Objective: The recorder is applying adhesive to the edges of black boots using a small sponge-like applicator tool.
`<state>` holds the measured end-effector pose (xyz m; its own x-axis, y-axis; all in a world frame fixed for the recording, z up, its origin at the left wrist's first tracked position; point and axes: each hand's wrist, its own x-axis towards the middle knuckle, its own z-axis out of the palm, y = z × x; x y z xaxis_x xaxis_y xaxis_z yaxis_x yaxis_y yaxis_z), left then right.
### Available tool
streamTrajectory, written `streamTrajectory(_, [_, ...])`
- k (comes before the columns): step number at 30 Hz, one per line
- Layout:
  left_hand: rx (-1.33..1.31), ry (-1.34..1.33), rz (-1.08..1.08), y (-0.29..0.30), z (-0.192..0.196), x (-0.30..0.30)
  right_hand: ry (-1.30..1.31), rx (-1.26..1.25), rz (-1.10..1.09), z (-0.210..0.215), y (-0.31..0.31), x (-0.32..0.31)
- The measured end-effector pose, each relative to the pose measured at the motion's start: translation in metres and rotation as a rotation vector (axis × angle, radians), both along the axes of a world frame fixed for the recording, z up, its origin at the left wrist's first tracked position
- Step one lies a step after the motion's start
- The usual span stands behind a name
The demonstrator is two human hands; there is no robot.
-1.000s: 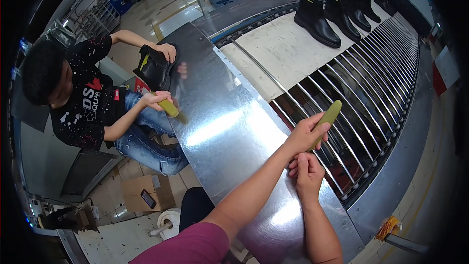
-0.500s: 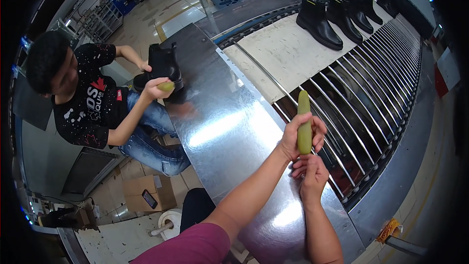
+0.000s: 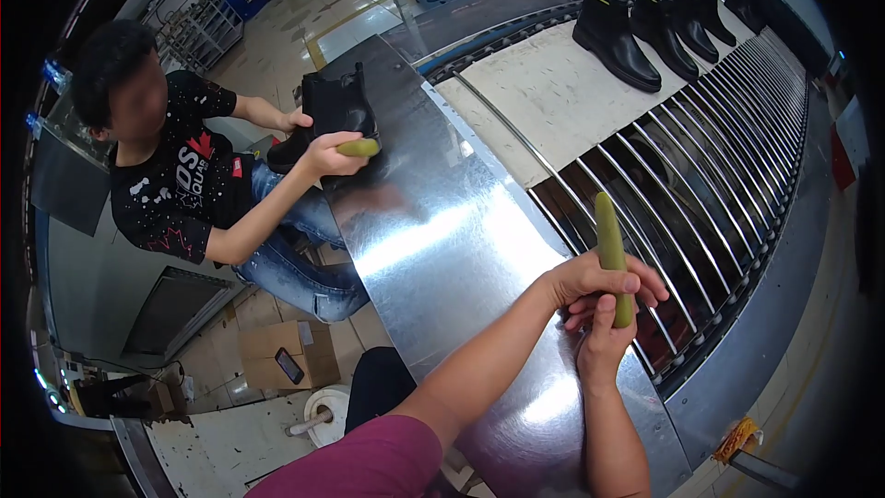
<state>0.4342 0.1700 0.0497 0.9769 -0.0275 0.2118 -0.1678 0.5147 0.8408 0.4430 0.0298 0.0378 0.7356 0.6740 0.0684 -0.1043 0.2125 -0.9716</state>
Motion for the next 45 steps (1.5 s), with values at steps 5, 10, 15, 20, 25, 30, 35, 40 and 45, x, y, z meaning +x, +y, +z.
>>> streamTrajectory(5, [-0.304,-0.064,0.351,0.005,-0.018,0.011,0.033,0.013,-0.113,0.012,0.006,-0.005])
streamTrajectory(10, [-0.253,0.106,0.695,0.013,-0.024,0.021,-0.092,-0.037,-0.074,0.0,0.001,-0.002])
streamTrajectory(15, [0.034,0.147,0.466,0.004,-0.022,0.027,-0.279,-0.103,-0.113,0.0,0.006,0.004])
streamTrajectory(20, [0.078,0.236,0.461,0.005,-0.021,0.024,-0.139,-0.13,-0.104,0.007,0.009,0.004])
streamTrajectory(25, [0.016,0.155,0.41,0.007,-0.025,0.025,-0.62,-0.146,-0.06,-0.005,0.011,0.01])
streamTrajectory(30, [0.106,0.136,0.466,0.004,-0.028,0.031,-0.575,-0.242,-0.077,-0.011,0.005,0.014])
streamTrajectory(35, [-0.001,0.083,0.541,0.0,-0.03,0.032,-0.37,-0.235,-0.028,-0.009,0.005,0.012])
streamTrajectory(40, [0.031,0.167,0.534,0.001,-0.031,0.031,-0.427,-0.26,-0.034,-0.01,0.004,0.016])
streamTrajectory(45, [0.076,0.107,0.548,0.001,-0.033,0.035,-0.427,-0.25,-0.043,-0.01,0.003,0.018])
